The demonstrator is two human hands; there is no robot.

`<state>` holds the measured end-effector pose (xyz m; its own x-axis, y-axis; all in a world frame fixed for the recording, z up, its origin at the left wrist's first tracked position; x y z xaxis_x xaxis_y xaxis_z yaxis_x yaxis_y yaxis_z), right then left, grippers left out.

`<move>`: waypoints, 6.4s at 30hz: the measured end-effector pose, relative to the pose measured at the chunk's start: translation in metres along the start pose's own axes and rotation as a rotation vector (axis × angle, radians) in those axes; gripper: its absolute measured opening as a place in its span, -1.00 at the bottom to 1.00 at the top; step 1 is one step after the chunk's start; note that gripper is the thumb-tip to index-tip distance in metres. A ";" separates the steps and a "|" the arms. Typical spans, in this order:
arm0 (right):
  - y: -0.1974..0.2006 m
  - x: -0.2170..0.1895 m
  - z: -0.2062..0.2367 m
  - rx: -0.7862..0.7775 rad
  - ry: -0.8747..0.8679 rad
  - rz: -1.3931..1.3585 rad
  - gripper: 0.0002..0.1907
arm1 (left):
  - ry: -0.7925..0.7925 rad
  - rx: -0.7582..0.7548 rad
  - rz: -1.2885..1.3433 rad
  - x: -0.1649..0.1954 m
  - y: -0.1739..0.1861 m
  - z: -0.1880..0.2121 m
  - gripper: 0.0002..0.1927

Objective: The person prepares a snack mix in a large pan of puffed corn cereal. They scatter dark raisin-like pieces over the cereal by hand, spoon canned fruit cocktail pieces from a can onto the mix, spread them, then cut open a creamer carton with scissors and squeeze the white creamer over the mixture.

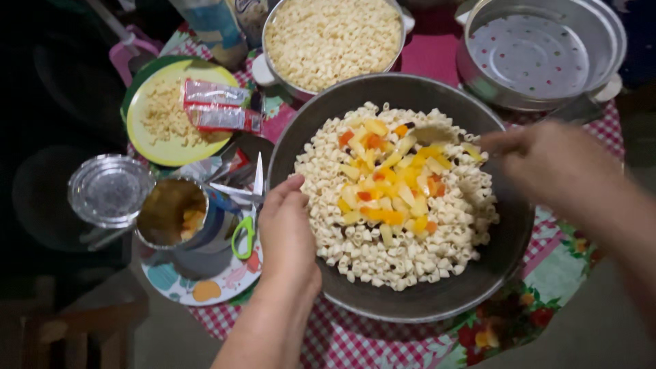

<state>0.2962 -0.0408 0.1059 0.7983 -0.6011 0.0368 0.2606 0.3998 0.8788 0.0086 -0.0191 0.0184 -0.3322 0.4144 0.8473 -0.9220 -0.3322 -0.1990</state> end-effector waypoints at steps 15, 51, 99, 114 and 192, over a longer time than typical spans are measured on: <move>-0.060 -0.008 -0.056 -0.114 0.202 -0.463 -0.65 | -0.274 0.109 -0.276 -0.009 0.020 0.003 -0.62; -0.009 -0.022 0.035 -0.018 0.148 -0.158 -0.63 | -0.286 0.149 -0.726 -0.002 -0.004 0.007 -0.59; -0.001 -0.011 0.036 0.511 0.578 0.114 -0.75 | -0.774 0.069 -0.726 -0.015 0.015 0.004 -0.53; -0.059 -0.053 0.043 0.253 0.579 0.029 -0.73 | -0.880 0.053 -0.757 -0.016 0.011 0.002 -0.54; -0.014 -0.050 -0.003 0.736 0.763 0.064 -0.77 | -0.830 0.057 -0.863 -0.019 0.005 0.009 -0.52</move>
<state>0.2544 -0.0148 0.0901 0.9948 0.1013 0.0092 0.0170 -0.2553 0.9667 0.0116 -0.0363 0.0053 0.6404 -0.1476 0.7537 -0.7605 -0.2591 0.5954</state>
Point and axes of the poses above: each hand's wrist, its own z-axis away from the middle knuckle, its own y-axis out of the back of the hand, x = y × z, the point moved 2 cm from there along -z, towards the middle knuckle, and after that the axes turned 2 degrees about z, right-handed, at the moved point
